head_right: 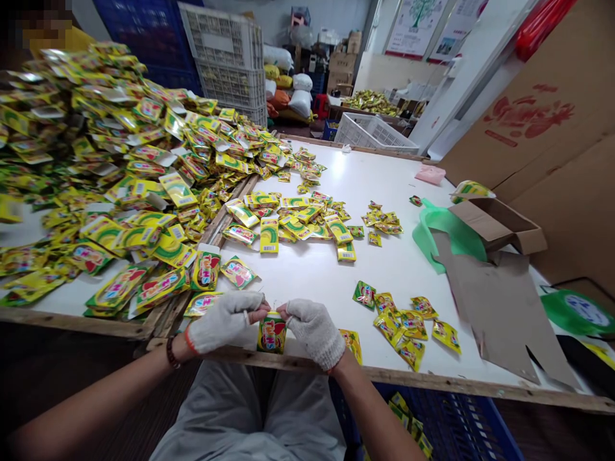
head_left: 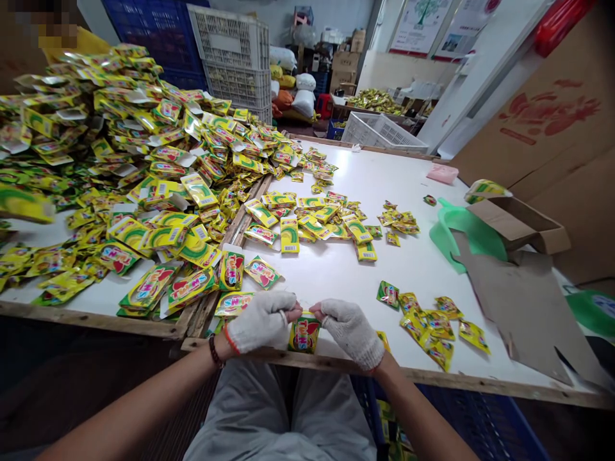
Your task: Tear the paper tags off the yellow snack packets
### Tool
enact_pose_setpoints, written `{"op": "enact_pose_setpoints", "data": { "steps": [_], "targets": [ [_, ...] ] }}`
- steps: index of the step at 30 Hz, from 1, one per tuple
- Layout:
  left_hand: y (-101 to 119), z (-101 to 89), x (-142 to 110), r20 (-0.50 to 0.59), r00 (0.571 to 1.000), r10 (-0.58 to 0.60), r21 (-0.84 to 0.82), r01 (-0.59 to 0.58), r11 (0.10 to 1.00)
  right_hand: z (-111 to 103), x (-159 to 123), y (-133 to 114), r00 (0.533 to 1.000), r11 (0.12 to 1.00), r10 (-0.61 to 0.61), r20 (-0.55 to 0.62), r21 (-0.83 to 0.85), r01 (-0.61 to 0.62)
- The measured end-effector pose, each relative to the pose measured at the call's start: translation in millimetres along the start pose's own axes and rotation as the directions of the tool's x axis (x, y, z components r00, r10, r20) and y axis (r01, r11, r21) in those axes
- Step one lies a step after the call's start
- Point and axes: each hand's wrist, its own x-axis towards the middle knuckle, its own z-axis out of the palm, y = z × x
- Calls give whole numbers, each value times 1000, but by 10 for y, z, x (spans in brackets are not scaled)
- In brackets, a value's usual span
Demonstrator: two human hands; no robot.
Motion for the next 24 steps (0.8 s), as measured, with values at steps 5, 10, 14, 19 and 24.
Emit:
{"op": "enact_pose_setpoints", "data": {
  "steps": [5, 10, 14, 19, 24],
  "targets": [
    [44, 14, -125, 101, 947, 305, 236, -320, 917, 115, -168, 23, 986, 987, -156, 60, -14, 157],
    [-40, -187, 517, -182, 977, 107, 453, -14, 891, -124, -129, -81, 997, 998, -32, -69, -55, 28],
    [-119, -347, 1210, -489, 859, -155, 551, 442, 708, -870, -289, -388, 990, 928, 140, 10, -350, -128],
    [-197, -355, 1616, -487, 810, -328, 524, 571, 631, -1144, -471, -544, 979, 907, 164, -121, -372, -198],
    [-270, -349, 1689, -410, 804, -430, 495, 592, 636, -502, -196, -252, 967, 954, 225, -115, -178, -243]
  ]
}}
